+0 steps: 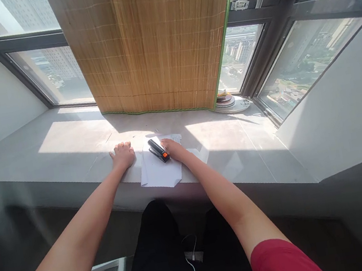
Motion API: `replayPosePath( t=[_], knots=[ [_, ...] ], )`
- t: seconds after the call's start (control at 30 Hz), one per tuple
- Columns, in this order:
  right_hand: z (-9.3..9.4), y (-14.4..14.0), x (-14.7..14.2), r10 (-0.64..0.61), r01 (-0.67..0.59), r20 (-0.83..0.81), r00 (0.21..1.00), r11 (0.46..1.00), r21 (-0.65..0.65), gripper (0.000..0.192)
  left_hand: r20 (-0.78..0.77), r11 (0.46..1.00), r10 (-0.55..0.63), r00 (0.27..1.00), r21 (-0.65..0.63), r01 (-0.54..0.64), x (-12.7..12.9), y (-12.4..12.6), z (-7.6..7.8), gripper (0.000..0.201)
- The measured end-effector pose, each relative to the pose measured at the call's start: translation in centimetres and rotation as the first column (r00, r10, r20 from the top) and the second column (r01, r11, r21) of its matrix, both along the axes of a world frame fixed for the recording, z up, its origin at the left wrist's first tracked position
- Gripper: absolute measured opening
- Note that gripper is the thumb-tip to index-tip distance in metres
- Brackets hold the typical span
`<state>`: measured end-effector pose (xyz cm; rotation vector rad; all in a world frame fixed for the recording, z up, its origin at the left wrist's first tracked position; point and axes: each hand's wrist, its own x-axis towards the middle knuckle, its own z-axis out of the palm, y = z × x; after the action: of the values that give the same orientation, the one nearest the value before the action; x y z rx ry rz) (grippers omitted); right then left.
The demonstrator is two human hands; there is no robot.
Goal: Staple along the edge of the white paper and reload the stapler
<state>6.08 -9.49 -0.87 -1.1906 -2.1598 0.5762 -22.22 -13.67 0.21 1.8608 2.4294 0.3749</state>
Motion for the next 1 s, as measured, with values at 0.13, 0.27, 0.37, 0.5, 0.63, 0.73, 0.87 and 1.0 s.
replayPosePath(
  t=[0.13,0.27,0.37,0.5,0.63,0.73,0.87,1.0],
  knots=[
    [-0.2,0.1,6.5,0.016,-0.015,0.036,0.999,1.000,-0.020,0.035,0.000,1.000,0.000,1.000,0.011,0.000,0.1,0.1,0.0,0.059],
    [-0.4,-0.2,11.8,-0.034,0.035,0.053,0.998,0.999,-0.012,0.033,-0.006,1.000,0.013,1.000,0.016,-0.013,-0.1,0.2,-0.1,0.056],
    [-0.4,-0.6,12.9,-0.025,0.026,0.040,0.999,0.999,-0.025,0.035,-0.009,1.000,0.013,1.000,0.014,-0.013,-0.3,0.2,0.1,0.055],
    [0.1,-1.0,12.5,-0.044,0.044,-0.043,0.998,0.999,0.004,0.034,-0.073,0.993,-0.068,0.995,0.089,0.074,1.4,-0.3,0.8,0.052],
    [1.0,-2.0,13.3,-0.198,0.227,-0.251,0.948,0.970,0.091,0.028,-0.030,0.881,-0.446,0.894,0.159,0.445,6.7,-1.5,1.3,0.050],
    [1.1,-3.5,13.7,-0.256,0.273,-0.315,0.914,0.962,0.008,0.040,0.039,0.719,-0.694,0.718,0.071,0.691,10.8,-2.7,1.0,0.052],
    [0.0,-5.3,12.2,-0.195,0.195,-0.225,0.955,0.981,-0.021,0.055,0.065,0.701,-0.711,0.701,-0.019,0.713,13.6,-4.0,0.3,0.059],
    [-0.8,-5.9,11.8,-0.230,0.244,-0.212,0.950,0.969,0.042,0.043,0.071,0.786,-0.618,0.783,0.046,0.616,14.6,-4.9,-0.2,0.062]
  ],
)
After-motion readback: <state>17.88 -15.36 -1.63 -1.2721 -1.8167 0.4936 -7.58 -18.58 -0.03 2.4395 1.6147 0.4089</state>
